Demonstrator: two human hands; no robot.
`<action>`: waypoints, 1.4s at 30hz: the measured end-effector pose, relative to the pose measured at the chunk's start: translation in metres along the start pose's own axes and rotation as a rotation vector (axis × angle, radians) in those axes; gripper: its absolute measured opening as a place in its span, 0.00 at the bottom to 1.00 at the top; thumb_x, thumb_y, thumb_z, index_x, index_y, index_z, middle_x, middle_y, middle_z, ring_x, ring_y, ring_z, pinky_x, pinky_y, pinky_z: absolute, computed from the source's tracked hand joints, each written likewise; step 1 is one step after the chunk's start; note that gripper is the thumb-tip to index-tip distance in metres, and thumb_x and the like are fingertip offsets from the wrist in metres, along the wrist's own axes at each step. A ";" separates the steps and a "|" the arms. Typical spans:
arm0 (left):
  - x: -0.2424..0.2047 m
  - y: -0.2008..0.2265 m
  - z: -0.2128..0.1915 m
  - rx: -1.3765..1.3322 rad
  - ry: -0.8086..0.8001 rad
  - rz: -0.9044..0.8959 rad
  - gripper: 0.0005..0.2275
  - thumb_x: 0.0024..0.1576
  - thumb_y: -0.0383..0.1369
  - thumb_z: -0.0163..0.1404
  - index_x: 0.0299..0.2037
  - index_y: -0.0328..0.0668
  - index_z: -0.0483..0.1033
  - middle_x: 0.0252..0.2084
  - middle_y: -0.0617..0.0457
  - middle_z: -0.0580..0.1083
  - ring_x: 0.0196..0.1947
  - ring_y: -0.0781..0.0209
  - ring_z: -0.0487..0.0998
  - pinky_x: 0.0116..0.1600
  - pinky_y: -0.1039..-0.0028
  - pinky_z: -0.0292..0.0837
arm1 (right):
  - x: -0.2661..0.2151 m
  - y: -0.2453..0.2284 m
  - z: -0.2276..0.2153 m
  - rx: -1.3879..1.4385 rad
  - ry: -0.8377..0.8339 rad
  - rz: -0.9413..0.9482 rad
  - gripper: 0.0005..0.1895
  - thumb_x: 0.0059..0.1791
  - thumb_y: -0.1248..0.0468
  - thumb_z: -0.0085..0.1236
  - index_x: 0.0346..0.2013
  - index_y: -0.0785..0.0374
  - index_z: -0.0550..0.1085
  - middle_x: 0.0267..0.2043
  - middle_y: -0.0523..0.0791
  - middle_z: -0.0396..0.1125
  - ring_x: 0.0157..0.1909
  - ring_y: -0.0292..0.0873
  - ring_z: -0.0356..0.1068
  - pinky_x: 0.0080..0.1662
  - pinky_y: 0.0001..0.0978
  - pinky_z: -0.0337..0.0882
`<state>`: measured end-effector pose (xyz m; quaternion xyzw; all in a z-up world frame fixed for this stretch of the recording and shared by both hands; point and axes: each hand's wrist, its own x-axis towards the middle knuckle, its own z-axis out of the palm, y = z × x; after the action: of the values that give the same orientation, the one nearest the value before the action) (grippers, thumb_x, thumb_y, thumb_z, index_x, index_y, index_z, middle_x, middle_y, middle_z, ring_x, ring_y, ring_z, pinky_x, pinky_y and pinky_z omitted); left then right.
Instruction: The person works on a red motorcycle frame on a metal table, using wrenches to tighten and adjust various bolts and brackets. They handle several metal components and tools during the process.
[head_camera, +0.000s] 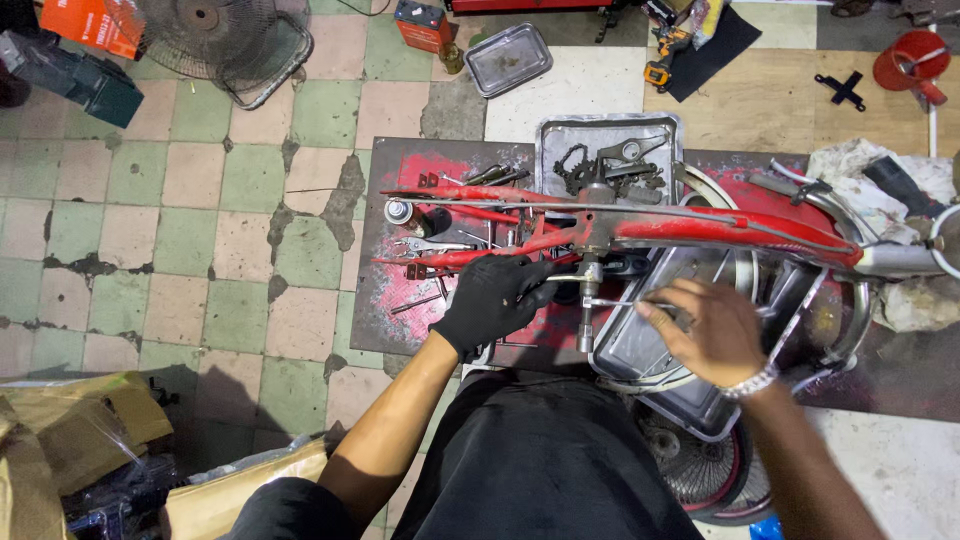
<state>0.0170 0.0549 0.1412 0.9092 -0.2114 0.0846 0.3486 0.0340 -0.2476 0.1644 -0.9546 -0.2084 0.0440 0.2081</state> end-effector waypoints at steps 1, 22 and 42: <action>0.000 -0.002 0.000 0.024 -0.016 -0.012 0.12 0.60 0.42 0.54 0.47 0.47 0.80 0.33 0.48 0.77 0.34 0.47 0.79 0.39 0.57 0.71 | -0.001 0.006 0.019 0.096 -0.014 0.067 0.18 0.47 0.46 0.59 0.32 0.57 0.82 0.28 0.42 0.73 0.26 0.43 0.70 0.31 0.37 0.67; -0.012 -0.021 0.036 -0.177 0.051 -0.085 0.14 0.59 0.39 0.56 0.51 0.44 0.80 0.38 0.45 0.79 0.37 0.45 0.80 0.40 0.60 0.75 | -0.031 0.085 0.181 0.556 0.063 0.653 0.39 0.54 0.37 0.50 0.10 0.63 0.74 0.11 0.46 0.63 0.16 0.38 0.61 0.25 0.36 0.60; 0.008 0.013 -0.009 0.168 -0.049 0.002 0.11 0.59 0.42 0.53 0.43 0.46 0.79 0.30 0.48 0.76 0.33 0.46 0.78 0.36 0.53 0.69 | 0.012 -0.048 -0.013 -0.208 0.208 0.167 0.32 0.54 0.43 0.55 0.11 0.58 0.75 0.13 0.52 0.64 0.17 0.56 0.68 0.25 0.46 0.66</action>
<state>0.0186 0.0502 0.1582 0.9367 -0.2132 0.0802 0.2658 0.0288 -0.2079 0.1957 -0.9844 -0.1091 -0.0595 0.1244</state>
